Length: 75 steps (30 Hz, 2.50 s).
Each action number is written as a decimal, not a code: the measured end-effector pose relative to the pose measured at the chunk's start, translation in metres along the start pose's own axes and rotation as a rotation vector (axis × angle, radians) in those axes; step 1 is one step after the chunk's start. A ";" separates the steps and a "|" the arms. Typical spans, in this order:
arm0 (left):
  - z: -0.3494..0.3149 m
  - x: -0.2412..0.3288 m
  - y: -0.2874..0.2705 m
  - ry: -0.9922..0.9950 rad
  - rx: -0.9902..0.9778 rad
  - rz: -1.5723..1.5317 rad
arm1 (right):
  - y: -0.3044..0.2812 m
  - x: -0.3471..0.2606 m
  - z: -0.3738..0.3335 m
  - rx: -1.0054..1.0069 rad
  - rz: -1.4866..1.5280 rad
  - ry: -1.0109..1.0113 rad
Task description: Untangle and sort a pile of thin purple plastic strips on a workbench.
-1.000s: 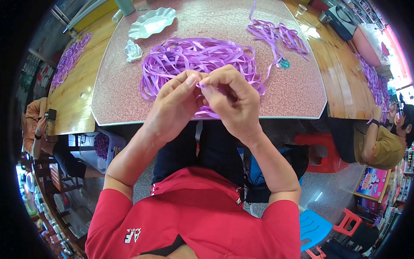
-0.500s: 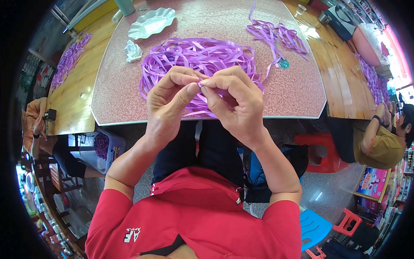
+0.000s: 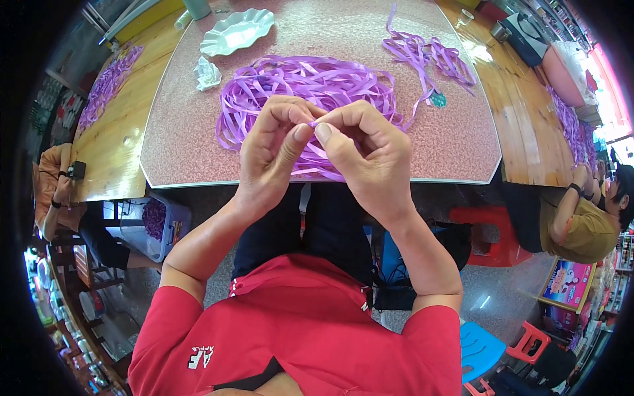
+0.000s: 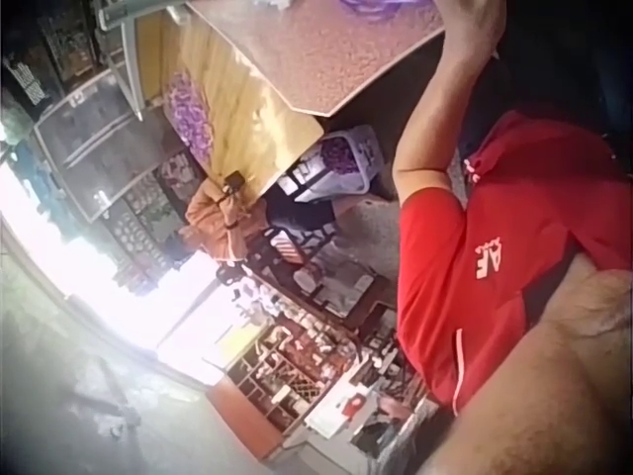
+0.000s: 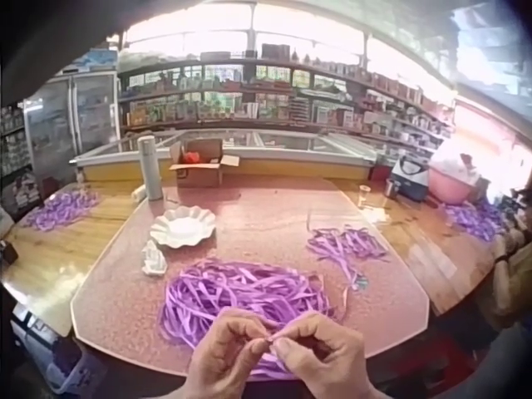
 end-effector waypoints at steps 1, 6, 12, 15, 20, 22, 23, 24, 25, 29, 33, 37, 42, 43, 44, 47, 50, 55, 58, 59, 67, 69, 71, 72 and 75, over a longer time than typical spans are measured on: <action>0.003 0.003 -0.001 0.132 -0.027 0.165 | 0.001 0.000 -0.001 -0.004 0.048 0.047; 0.011 0.015 -0.004 0.514 0.044 0.493 | -0.002 0.013 -0.001 -0.015 0.343 0.331; 0.013 0.026 -0.003 0.805 -0.038 0.937 | -0.002 0.013 -0.001 -0.067 0.486 0.483; 0.012 0.026 -0.002 0.804 -0.070 1.018 | -0.002 0.015 0.001 -0.084 0.512 0.512; 0.014 0.025 -0.004 0.830 -0.103 1.027 | -0.006 0.017 0.003 -0.042 0.494 0.570; 0.015 0.024 -0.003 0.798 -0.126 1.019 | -0.007 0.020 0.004 -0.085 0.487 0.543; 0.016 0.022 -0.003 0.766 -0.135 1.004 | -0.007 0.020 0.005 -0.084 0.486 0.542; 0.016 0.021 -0.002 0.735 -0.144 0.988 | -0.006 0.020 0.005 -0.078 0.477 0.545; 0.015 0.020 -0.002 0.736 -0.145 0.987 | -0.006 0.020 0.005 -0.070 0.468 0.549; 0.016 0.014 -0.005 0.441 -0.172 0.698 | -0.010 0.018 0.005 -0.056 0.356 0.453; 0.018 0.009 -0.006 0.166 -0.207 0.337 | -0.011 0.003 0.005 -0.027 -0.034 0.212; 0.018 0.007 -0.006 0.097 -0.205 0.271 | -0.013 -0.007 0.003 0.011 -0.308 0.025; 0.018 0.009 -0.007 0.157 -0.208 0.393 | -0.015 -0.013 0.002 0.046 -0.523 -0.132; 0.018 0.009 -0.007 0.156 -0.207 0.394 | -0.015 -0.016 0.001 0.051 -0.621 -0.152; 0.018 0.011 -0.007 0.172 -0.212 0.426 | -0.016 -0.018 0.001 0.049 -0.620 -0.152; 0.018 0.014 -0.005 0.201 -0.217 0.477 | -0.019 -0.018 0.001 0.055 -0.629 -0.109; 0.018 0.014 -0.004 0.213 -0.220 0.501 | -0.020 -0.018 0.002 0.030 -0.508 -0.106; 0.017 0.016 -0.003 0.229 -0.237 0.554 | -0.018 -0.014 0.001 0.033 -0.409 0.112; 0.016 0.017 -0.002 0.199 -0.287 0.583 | -0.017 -0.017 0.001 0.037 -0.543 -0.005; 0.016 0.016 -0.003 0.188 -0.279 0.578 | -0.018 -0.017 0.001 0.036 -0.542 -0.005; 0.017 0.014 -0.009 0.147 -0.295 0.524 | -0.022 -0.017 0.004 -0.018 -0.509 0.057; 0.022 0.026 -0.009 0.363 -0.315 0.727 | -0.028 -0.008 0.007 -0.038 -0.395 0.140; 0.026 0.035 -0.005 0.460 -0.403 0.824 | -0.032 -0.002 0.008 -0.053 -0.280 0.220; 0.026 0.037 0.000 0.559 -0.488 0.925 | -0.033 -0.001 0.008 -0.079 -0.228 0.255; 0.026 0.038 0.002 0.665 -0.464 0.970 | -0.029 -0.007 0.008 -0.137 -0.170 0.352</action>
Point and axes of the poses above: each hand's wrist, its own z-axis towards the middle knuckle, its own y-axis out of the palm, x = y × z, the point moved 4 cm from there along z, towards the middle knuckle, and after that the axes turned 10 degrees about y, right-handed, at the moved point
